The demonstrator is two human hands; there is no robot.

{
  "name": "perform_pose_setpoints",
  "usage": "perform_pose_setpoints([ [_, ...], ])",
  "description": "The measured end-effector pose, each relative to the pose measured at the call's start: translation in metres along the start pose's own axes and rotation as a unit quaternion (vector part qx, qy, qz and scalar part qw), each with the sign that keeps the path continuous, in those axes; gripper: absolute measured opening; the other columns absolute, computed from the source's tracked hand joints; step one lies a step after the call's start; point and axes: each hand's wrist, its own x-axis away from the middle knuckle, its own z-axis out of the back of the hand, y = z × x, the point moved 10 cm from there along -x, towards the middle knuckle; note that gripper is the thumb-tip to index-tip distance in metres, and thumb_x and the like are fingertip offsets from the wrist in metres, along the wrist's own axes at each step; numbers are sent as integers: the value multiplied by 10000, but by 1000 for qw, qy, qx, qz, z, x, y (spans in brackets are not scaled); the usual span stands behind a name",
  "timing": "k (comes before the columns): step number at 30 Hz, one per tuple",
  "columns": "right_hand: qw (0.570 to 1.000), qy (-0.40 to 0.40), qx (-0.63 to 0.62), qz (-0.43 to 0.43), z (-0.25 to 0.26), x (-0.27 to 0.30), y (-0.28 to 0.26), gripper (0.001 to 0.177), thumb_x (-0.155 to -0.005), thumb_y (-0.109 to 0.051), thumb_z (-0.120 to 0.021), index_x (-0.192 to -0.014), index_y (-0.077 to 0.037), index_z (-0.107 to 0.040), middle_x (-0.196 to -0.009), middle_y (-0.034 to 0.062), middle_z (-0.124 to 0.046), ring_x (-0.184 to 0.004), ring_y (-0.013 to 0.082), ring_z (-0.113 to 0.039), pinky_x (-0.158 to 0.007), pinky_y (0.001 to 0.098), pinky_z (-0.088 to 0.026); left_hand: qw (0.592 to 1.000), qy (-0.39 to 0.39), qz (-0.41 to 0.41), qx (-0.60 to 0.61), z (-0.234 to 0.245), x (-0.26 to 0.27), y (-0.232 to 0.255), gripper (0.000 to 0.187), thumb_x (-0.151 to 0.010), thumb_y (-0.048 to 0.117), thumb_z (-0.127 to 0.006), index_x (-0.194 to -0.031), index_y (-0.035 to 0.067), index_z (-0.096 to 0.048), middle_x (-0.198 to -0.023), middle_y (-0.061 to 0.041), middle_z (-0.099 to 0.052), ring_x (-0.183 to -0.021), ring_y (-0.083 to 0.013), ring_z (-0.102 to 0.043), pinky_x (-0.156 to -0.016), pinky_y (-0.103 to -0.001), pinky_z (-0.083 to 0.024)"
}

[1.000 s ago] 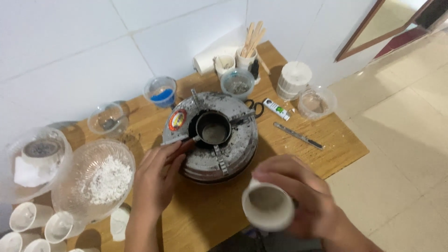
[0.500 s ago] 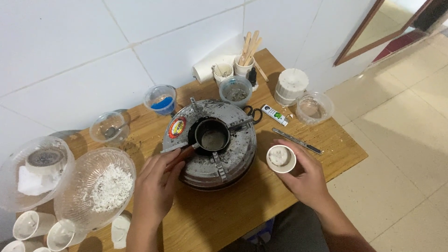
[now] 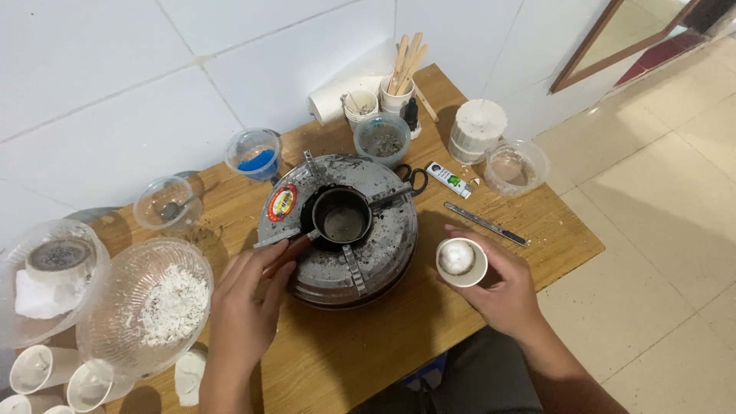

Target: Stirring and melting wax in a small metal container on a portable electric stove.

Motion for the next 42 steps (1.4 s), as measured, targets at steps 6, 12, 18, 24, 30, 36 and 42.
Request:
perform_pose_setpoints([
  [6, 999, -21, -10, 28, -2, 4, -1, 573, -800, -161, -850, -1316, -30, -637, -1342, 145, -697, -1271, 278, -685, -1131, 398, -535, 1000, -3, 7, 3, 0, 0, 0, 297, -948, 80, -705, -1244, 72, -678, -1134, -88, -726, -1059, -252, -658, -885, -358, -512],
  [12, 999, -33, 8, 35, -3, 7, 4, 533, -840, -202, -813, -1316, -39, -639, -1341, 131, -704, -1257, 265, -697, -1106, 370, -536, 1000, 2, -1, 4, -1, 1, -2, 269, -962, 93, -691, -1230, 69, -681, -1115, -86, -724, -1041, -255, -654, -901, -352, -490],
  [18, 999, -32, -3, 44, -3, 7, 1, 554, -832, -191, -826, -1332, -48, -634, -1328, 119, -709, -1257, 278, -700, -1103, 384, -560, 1000, -4, 7, 7, -1, 1, -1, 294, -950, 81, -703, -1243, 69, -679, -1128, -88, -728, -1060, -256, -656, -890, -365, -507],
  [24, 999, -29, 41, 4, -2, 1, 2, 530, -830, -231, -828, -1306, -71, -655, -1296, 66, -728, -1187, 192, -705, -1062, 331, -537, 1000, 2, 0, 4, -1, 0, 1, 270, -959, 75, -696, -1227, 57, -678, -1099, -94, -723, -1022, -253, -656, -878, -354, -499],
  [30, 998, -5, -64, 26, -2, 4, 3, 563, -799, -90, -860, -1271, -98, -553, -1301, 135, -692, -1253, 286, -694, -1090, 424, -552, 1000, -2, 5, 5, -2, 1, -1, 278, -959, 79, -695, -1235, 58, -678, -1111, -98, -725, -1051, -264, -657, -876, -366, -504],
  [36, 996, 4, -81, 27, -1, 5, 3, 653, -778, -53, -881, -1315, -97, -511, -1272, 121, -687, -1229, 280, -709, -1071, 413, -547, 1000, -3, 8, 5, -3, 0, -2, 269, -972, 90, -679, -1241, 65, -677, -1127, -94, -727, -1057, -264, -660, -887, -365, -498],
  [42, 1000, -13, -5, 28, -2, 4, 1, 533, -791, -135, -882, -1235, -145, -588, -1206, 43, -706, -1156, 239, -718, -1017, 395, -545, 1000, -5, 14, 10, -2, 0, 0, 275, -971, 87, -679, -1245, 60, -676, -1122, -94, -727, -1050, -255, -654, -875, -360, -498],
])
